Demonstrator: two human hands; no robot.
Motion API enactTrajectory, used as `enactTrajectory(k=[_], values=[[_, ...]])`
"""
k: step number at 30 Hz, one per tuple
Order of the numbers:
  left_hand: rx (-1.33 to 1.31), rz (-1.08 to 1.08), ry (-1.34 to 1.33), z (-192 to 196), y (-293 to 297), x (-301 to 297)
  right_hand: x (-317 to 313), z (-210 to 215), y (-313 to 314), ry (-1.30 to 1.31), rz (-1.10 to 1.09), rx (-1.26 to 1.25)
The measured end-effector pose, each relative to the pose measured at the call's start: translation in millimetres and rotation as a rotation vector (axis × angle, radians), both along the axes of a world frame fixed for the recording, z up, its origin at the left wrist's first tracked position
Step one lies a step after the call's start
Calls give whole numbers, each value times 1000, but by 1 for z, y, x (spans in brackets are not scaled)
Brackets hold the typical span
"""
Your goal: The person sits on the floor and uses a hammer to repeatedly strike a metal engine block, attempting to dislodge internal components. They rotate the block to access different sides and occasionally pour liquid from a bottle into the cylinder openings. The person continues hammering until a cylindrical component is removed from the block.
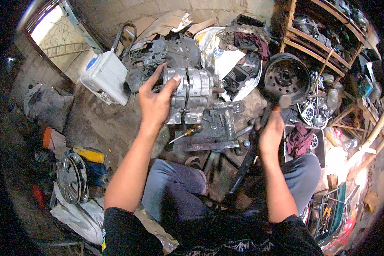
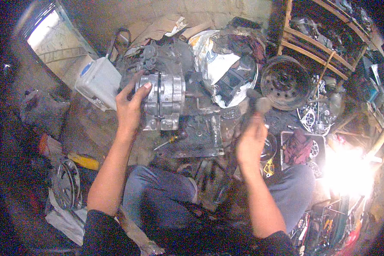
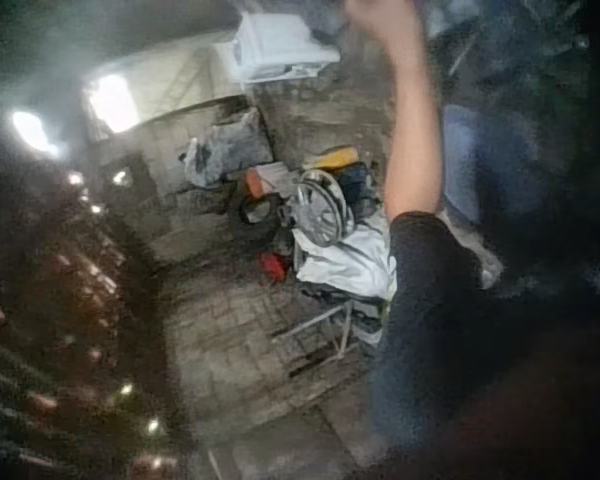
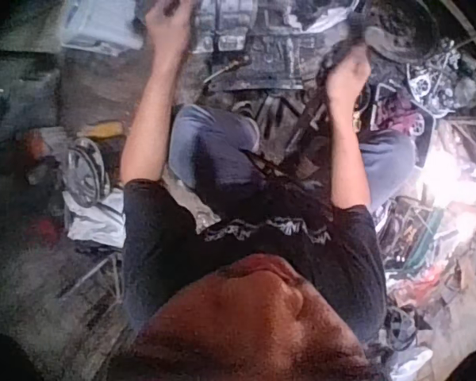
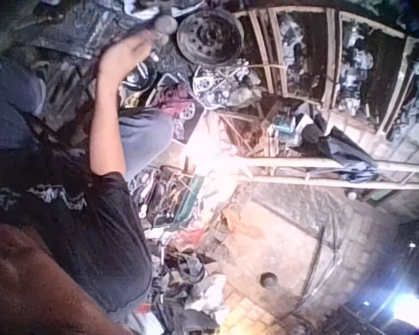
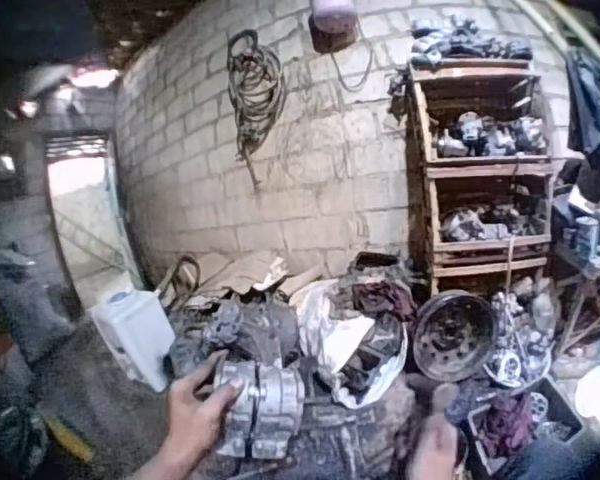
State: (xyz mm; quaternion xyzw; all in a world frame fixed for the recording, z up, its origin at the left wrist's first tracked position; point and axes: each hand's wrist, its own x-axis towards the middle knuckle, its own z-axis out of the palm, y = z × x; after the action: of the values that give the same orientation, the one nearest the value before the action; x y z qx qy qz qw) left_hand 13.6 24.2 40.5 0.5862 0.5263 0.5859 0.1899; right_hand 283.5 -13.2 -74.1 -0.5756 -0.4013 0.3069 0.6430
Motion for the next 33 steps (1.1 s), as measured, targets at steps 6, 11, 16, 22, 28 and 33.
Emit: enactTrajectory(k=[6, 11, 16, 22, 28, 33], values=[[-66, -68, -179, 4, -7, 9, 44, 18, 14, 1066, 78, -147], [-122, -101, -289, 0, -4, 9, 78, -25, 39, 1745, -207, -453], [-207, -125, -392, -2, 1, 17, 92, -80, 26, 876, 104, -363], [-129, -212, -302, -3, 5, 26, 58, -45, 17, 1168, 218, -356], [93, -329, 22, -2, -1, 35, 21, 41, -7, 650, 410, -220], [221, -315, 195, -3, -3, 46, -4, 73, -22, 457, 394, -99]])
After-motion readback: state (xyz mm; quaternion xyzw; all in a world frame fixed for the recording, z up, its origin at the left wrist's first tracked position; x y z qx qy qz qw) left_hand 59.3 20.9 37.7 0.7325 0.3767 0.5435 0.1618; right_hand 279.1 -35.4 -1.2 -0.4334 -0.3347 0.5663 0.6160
